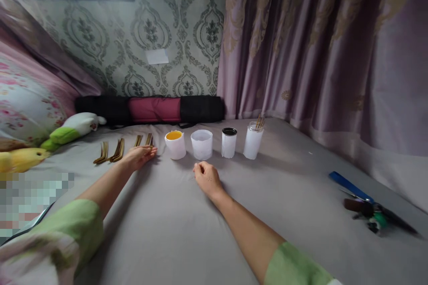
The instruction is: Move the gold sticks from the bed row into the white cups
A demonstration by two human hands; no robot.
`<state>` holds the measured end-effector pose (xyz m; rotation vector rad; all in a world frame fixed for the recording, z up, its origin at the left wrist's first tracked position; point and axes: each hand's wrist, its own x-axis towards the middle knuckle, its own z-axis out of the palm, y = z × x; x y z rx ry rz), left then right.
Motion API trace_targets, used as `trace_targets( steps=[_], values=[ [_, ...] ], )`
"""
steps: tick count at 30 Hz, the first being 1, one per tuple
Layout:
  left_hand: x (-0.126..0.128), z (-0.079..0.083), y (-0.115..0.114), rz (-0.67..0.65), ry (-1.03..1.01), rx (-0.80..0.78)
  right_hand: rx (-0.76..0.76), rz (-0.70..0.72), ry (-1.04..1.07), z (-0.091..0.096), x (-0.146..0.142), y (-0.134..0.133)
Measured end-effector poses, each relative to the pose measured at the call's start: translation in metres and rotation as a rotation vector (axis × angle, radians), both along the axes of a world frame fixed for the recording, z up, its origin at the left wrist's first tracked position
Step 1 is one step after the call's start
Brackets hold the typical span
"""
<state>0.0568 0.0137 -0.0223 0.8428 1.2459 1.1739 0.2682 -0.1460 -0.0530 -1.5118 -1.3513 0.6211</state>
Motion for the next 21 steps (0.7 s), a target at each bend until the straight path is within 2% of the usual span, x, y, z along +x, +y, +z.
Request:
trace_targets(
  steps=[10,21],
  values=[
    [0.0,-0.002,-0.016,-0.074,-0.176,-0.02,0.002,0.009,0.003,0.0,0.0,0.0],
    [0.005,-0.002,-0.04,-0.133,-0.27,-0.014,0.006,0.009,-0.007,0.001,0.0,-0.001]
  ],
)
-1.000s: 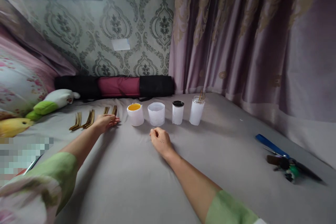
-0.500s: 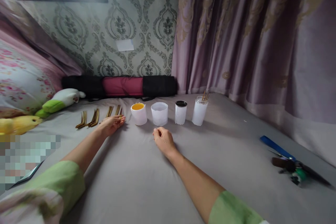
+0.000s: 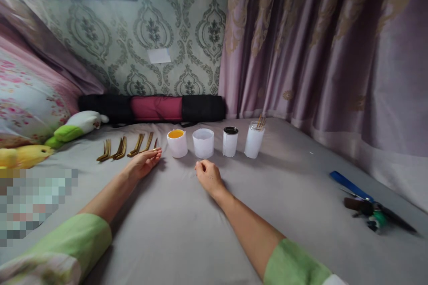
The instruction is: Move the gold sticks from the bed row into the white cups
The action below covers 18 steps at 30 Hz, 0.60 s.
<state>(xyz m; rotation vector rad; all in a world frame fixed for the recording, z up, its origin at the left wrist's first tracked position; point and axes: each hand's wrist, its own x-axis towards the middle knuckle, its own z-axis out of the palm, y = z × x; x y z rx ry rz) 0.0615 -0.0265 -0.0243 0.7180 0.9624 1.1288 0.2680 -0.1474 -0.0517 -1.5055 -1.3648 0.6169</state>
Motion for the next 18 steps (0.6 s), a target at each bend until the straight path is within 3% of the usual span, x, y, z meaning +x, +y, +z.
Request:
trace_targets(
  steps=[18],
  values=[
    [0.012,0.002,-0.037,-0.061,-0.07,0.02,0.009,0.011,-0.01,0.001,0.0,-0.002]
  ],
)
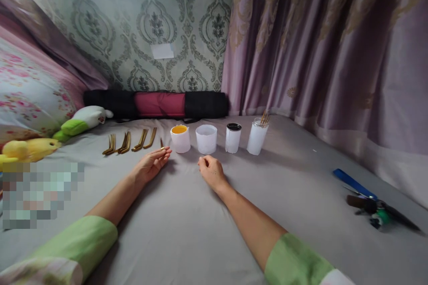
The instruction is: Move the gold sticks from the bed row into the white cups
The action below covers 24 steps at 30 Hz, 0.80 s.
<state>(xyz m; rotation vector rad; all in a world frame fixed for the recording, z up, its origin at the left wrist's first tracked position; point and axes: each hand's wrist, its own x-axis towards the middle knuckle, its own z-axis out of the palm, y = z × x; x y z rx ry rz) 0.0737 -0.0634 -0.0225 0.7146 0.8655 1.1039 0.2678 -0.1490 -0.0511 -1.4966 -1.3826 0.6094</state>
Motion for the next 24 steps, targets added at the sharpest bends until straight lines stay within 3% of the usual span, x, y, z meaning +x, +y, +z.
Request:
trace_targets(
  steps=[24],
  values=[
    [0.005,-0.01,-0.035,-0.069,0.167,0.29,-0.005,0.013,0.013,0.003,-0.001,-0.001]
  ],
)
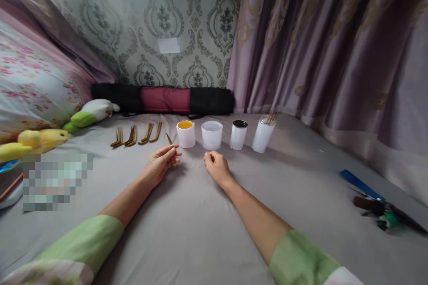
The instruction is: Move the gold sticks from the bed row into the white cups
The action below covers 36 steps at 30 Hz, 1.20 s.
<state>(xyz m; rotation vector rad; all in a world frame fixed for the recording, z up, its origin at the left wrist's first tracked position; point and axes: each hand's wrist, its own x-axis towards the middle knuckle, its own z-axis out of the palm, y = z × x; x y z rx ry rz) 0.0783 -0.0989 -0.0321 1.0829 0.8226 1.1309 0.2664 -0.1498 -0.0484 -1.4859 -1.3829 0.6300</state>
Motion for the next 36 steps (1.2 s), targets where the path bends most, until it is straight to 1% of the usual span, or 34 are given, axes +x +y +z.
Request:
trace_targets(
  steps=[9,13,21,30,36],
  values=[
    [0.002,0.008,-0.013,0.065,0.123,0.087,-0.012,0.007,0.038,-0.003,-0.001,0.002],
    [0.003,0.01,-0.015,0.088,0.179,0.178,-0.018,0.022,0.067,-0.002,-0.001,0.001],
    [0.003,0.005,-0.016,0.11,0.335,0.349,-0.024,0.039,0.106,0.001,-0.002,-0.001],
    [0.003,0.0,-0.016,0.187,0.482,0.573,-0.029,0.06,0.127,0.001,-0.002,-0.003],
    [0.001,-0.001,-0.017,0.219,0.588,0.695,-0.031,0.06,0.129,0.003,-0.002,-0.003]
  ],
)
